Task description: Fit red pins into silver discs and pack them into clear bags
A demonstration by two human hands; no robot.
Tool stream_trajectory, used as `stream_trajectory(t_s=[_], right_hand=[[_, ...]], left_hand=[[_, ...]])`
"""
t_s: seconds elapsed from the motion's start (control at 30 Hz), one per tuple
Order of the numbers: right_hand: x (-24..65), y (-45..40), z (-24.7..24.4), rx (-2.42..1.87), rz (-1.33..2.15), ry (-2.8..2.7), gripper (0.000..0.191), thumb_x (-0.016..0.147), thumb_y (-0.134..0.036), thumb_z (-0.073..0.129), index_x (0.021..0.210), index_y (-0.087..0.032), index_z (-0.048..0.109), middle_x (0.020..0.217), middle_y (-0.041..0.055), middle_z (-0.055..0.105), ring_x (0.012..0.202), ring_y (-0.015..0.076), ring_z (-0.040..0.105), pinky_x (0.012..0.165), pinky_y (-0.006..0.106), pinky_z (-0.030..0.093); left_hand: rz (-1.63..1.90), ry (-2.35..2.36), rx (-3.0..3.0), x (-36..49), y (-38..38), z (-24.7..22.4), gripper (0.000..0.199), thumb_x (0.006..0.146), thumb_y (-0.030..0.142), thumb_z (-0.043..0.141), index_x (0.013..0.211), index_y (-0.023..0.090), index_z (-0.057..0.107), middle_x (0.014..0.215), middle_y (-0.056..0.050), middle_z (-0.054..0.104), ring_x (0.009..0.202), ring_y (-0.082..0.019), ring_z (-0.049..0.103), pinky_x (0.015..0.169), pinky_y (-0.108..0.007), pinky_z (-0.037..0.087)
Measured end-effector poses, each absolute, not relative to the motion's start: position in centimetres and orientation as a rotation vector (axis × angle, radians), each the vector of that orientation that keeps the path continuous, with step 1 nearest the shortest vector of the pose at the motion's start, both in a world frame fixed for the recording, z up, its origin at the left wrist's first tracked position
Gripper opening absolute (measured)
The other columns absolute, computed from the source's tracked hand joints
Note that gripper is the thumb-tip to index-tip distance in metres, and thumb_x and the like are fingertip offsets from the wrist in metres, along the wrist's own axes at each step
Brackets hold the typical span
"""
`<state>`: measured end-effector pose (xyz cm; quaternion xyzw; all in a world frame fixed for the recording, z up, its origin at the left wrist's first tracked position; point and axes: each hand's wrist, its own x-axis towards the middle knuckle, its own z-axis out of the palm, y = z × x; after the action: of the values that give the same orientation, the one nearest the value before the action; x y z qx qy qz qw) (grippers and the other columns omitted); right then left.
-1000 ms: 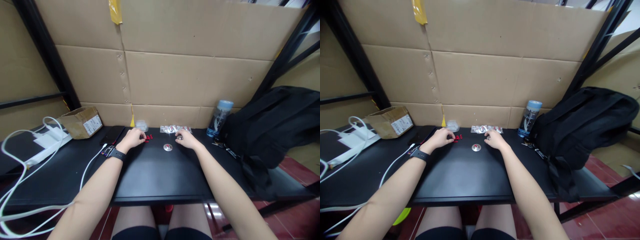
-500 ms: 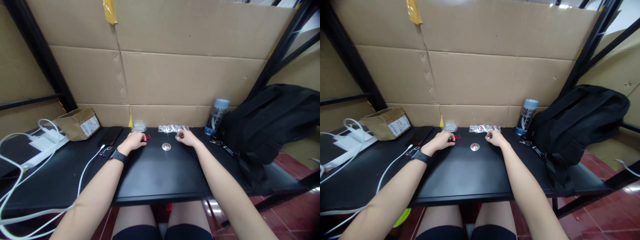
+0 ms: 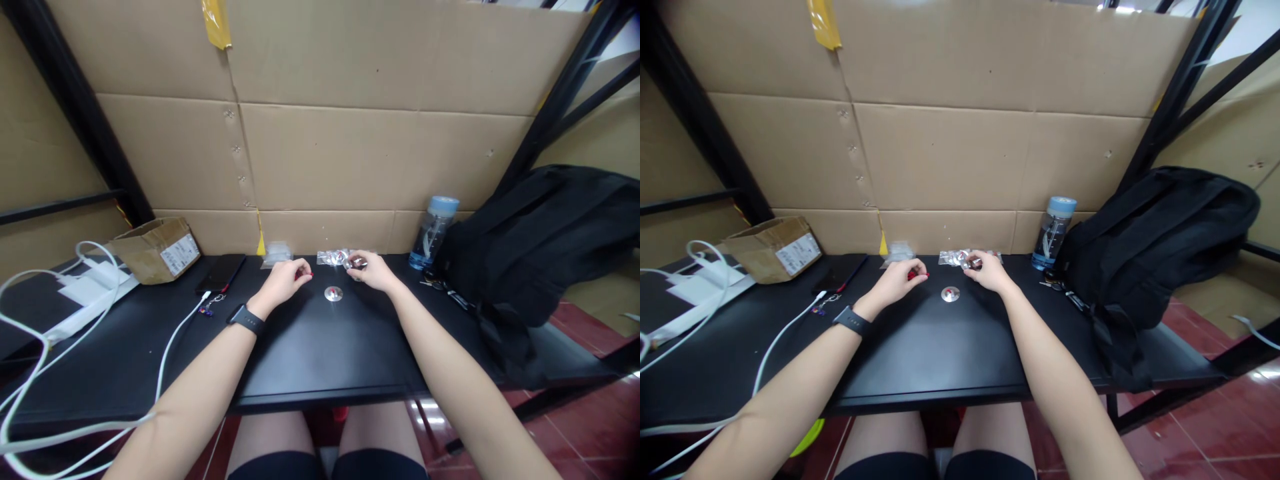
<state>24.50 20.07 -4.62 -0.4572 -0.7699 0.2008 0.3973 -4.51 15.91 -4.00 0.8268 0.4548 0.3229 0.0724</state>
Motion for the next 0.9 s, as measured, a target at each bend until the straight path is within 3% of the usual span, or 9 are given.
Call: stream_trajectory(t_s=[0.13, 0.33, 0.67, 0.9], right_hand=[[21.9, 18.4, -3.9, -0.936, 0.622, -1.895, 0.031, 0.077, -0.029, 0.074, 0.107, -0.021, 0.069, 0.112, 0.0078, 0.074, 0.095, 0.0225, 0.07, 0.075, 0.034, 0.055], [18.9, 16.1, -3.5, -0.689, 0.765, -1.822, 0.038, 0.077, -0.031, 0.08, 0.113, -0.023, 0.068, 0.119, 0.0087, 0.073, 0.106, 0.024, 0.07, 0.083, 0.035, 0.057], [17.9, 15.6, -3.8, -0.564, 0.888, -1.723, 0.035, 0.072, -0.033, 0.087, 0.101, -0.021, 0.071, 0.117, 0.0096, 0.074, 0.11, 0.0242, 0.07, 0.089, 0.036, 0.058], [18.1, 15.8, -3.7, -0.623, 0.971, -1.673, 0.032, 0.067, -0.037, 0.09, 0.088, -0.019, 0.075, 0.118, 0.0114, 0.075, 0.108, 0.0263, 0.072, 0.093, 0.041, 0.059]], left_hand=[[1.031, 1.332, 2.448, -3.1, 14.9, -3.3, 0.011, 0.09, 0.032, 0.068, 0.093, 0.024, 0.075, 0.088, -0.002, 0.078, 0.079, -0.02, 0.07, 0.078, -0.03, 0.049], [1.223, 1.301, 2.223, -1.9, 14.3, -2.9, 0.017, 0.093, 0.032, 0.064, 0.095, 0.022, 0.077, 0.097, -0.003, 0.08, 0.088, -0.023, 0.072, 0.085, -0.033, 0.051], [1.436, 1.197, 2.132, -1.5, 14.7, -3.4, 0.012, 0.087, 0.029, 0.069, 0.088, 0.019, 0.075, 0.099, -0.007, 0.07, 0.096, -0.022, 0.066, 0.091, -0.035, 0.05], [1.497, 1.236, 2.149, -1.3, 14.2, -3.3, 0.009, 0.087, 0.026, 0.069, 0.086, 0.02, 0.075, 0.095, -0.004, 0.066, 0.089, -0.02, 0.065, 0.088, -0.034, 0.05]])
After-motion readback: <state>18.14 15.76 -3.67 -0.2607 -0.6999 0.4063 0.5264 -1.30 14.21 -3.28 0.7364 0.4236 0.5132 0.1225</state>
